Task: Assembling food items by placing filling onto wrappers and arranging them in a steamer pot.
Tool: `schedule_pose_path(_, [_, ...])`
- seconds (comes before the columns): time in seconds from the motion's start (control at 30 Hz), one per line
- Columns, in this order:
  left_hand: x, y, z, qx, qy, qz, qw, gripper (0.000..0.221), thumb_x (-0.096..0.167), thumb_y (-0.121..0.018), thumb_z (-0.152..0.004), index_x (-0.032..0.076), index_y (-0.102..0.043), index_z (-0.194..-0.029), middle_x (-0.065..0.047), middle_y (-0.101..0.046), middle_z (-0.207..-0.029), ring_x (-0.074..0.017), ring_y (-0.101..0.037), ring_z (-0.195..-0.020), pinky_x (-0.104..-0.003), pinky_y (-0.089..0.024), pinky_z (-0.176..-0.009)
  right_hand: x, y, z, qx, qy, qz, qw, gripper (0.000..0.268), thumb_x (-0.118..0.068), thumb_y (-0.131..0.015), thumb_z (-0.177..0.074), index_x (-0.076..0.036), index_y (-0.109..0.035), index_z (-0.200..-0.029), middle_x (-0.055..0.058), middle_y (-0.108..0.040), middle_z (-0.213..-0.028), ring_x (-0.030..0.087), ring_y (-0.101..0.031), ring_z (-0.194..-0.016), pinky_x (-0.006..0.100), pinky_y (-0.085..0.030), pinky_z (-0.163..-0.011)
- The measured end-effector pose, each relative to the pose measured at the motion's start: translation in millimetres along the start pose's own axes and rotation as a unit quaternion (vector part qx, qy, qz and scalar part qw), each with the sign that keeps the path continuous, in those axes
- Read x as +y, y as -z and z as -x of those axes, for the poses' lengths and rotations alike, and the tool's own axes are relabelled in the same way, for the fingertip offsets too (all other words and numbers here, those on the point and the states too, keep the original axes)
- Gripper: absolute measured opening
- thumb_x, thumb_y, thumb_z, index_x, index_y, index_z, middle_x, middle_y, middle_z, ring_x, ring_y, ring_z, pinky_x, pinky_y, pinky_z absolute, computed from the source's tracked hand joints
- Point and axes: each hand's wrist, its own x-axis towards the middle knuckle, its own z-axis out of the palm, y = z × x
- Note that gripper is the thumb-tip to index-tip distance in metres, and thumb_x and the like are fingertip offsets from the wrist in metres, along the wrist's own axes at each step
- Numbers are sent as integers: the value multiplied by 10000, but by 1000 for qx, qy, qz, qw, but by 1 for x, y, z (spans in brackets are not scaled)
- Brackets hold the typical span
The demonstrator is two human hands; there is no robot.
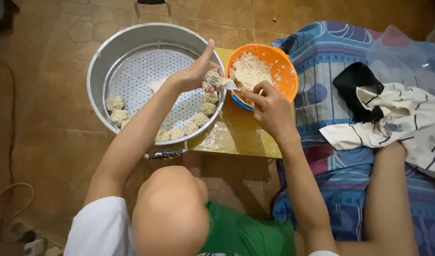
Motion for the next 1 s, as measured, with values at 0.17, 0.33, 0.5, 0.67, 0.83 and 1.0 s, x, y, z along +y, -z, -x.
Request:
schedule_pose_path(0.17, [5,-5,4,42,21,10,999,876,818,-108,-795,79,-579,-777,-98,-599,-694,-193,-564,-624,-330,-512,-792,7,-7,0,64,7,-14,998,498,75,-680,-892,-247,-753,-1264,19,-580,-988,203,-547,-695,317,-405,-454])
schedule_pose_path(0.33, [3,-6,3,41,-4,-12,999,863,774,-69,-849,72,-570,-816,-100,-619,-662,-199,-574,-599,-309,-504,-684,33,-20,-5,33,-13,-88,995,350,-27,-773,-936,-205,-777,-1237,34,-567,-994,237,-565,-709,368,-426,-544])
schedule_pose_path(0.5, [-9,-1,-17,99,-99,115,983,633,534,-226,-1046,28,-596,-955,-154,-674,-809,-238,-663,-701,-317,-570,-676,60,-22,-16,85,-123,-92,984,429,2,-532,-987,-188,-765,-1292,62,-551,-828,253,-520,-752,397,-407,-593])
schedule_pose_path(0.67, [-31,6,-43,119,-151,191,962,411,418,-453,-1044,19,-548,-1069,-236,-684,-988,-287,-732,-873,-381,-645,-817,101,-22,-32,3,-220,-18,975,203,-82,-580,-862,-175,-757,-898,22,-641,-768,282,-606,-654,410,-483,-596])
schedule_pose_path(0.83, [-56,15,-74,121,-175,243,947,402,370,-578,-1013,10,-517,-1181,-252,-675,-1059,-296,-746,-917,-404,-671,-859,116,-21,-52,-25,-247,31,968,208,-144,-622,-843,-208,-817,-812,-8,-634,-564,261,-630,-461,371,-484,-492])
schedule_pose_path(1.0, [-59,18,-75,110,-180,244,947,379,335,-571,-1024,0,-533,-1198,-267,-653,-1120,-310,-728,-979,-436,-647,-900,110,-38,-62,-77,-307,-48,947,229,-159,-614,-811,-224,-833,-806,127,-728,-708,465,-715,-663,489,-577,-647])
